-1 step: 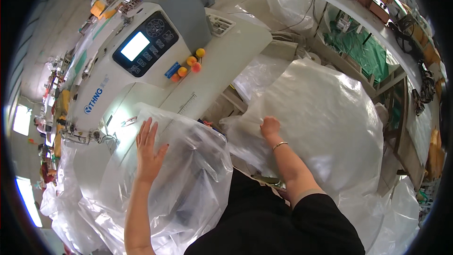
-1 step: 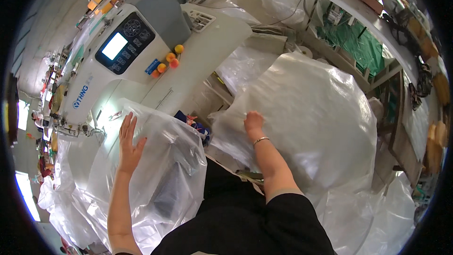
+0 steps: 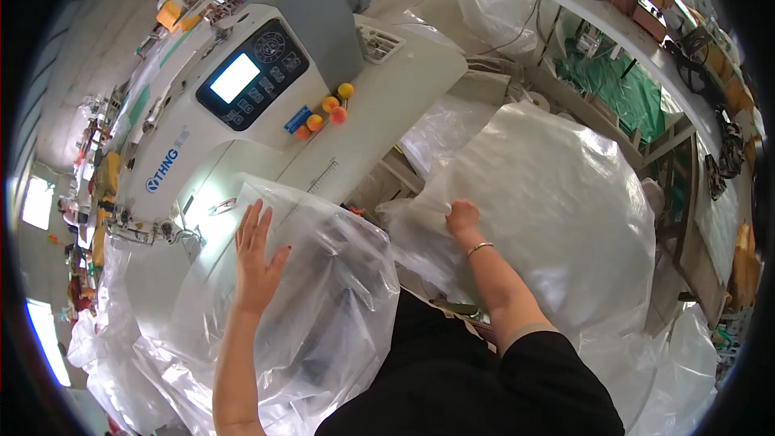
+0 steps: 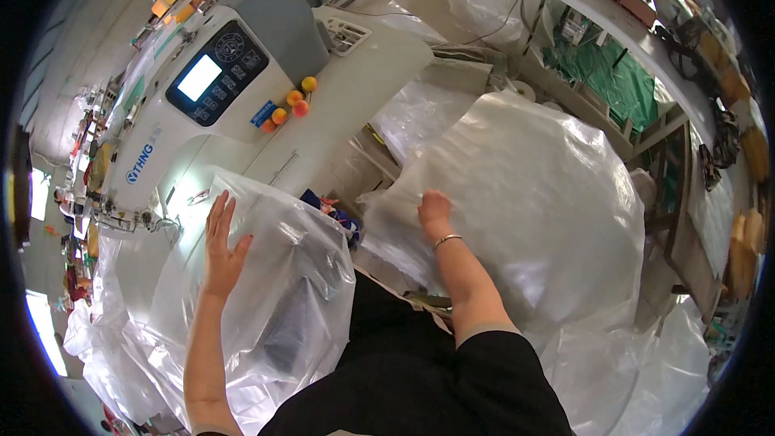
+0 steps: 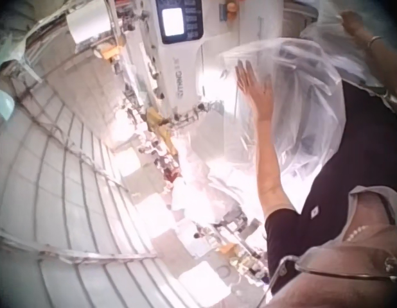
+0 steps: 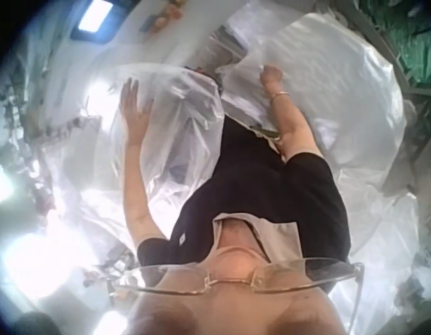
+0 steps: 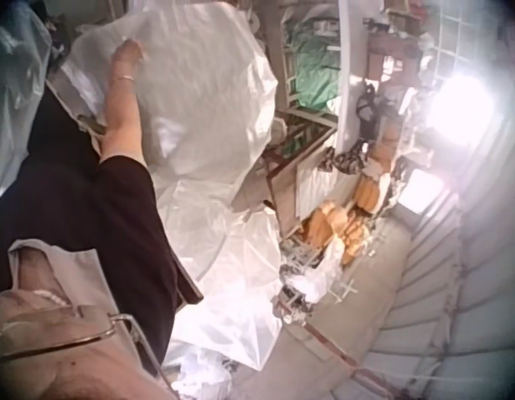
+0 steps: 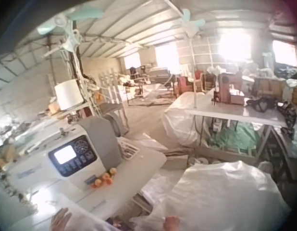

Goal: The person aligns and sews a large white plastic sheet using an industrial sewing machine. They repeatedly fold the plastic edges, guide the material under the needle, and operate the machine to stitch the seams. The person also uses scissors to trim excess plastic and thread during the process.

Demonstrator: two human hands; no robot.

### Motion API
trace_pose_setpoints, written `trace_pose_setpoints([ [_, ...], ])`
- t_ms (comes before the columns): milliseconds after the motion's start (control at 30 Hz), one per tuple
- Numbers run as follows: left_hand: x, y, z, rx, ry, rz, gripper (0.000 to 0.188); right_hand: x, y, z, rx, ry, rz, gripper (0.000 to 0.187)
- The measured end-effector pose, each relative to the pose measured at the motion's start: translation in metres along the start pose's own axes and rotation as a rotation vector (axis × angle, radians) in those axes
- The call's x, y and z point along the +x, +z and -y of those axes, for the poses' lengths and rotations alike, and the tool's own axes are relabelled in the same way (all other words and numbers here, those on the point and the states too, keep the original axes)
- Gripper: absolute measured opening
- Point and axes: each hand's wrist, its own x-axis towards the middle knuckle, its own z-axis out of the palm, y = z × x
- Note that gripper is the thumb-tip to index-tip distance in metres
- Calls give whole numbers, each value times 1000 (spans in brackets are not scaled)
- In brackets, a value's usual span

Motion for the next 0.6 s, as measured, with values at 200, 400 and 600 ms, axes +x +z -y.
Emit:
trace_pose_setpoints([
  [200, 9, -8, -48, -299, 77, 42, 62, -11, -18, -27, 238, -51, -145, 20],
  [400, 58, 52, -126, -673, 139, 275, 69, -47, -88, -88, 693, -96, -228, 10],
  [600, 101, 188, -179, -558, 206, 273, 75, -106, -167, -93, 927, -201, 37, 3],
])
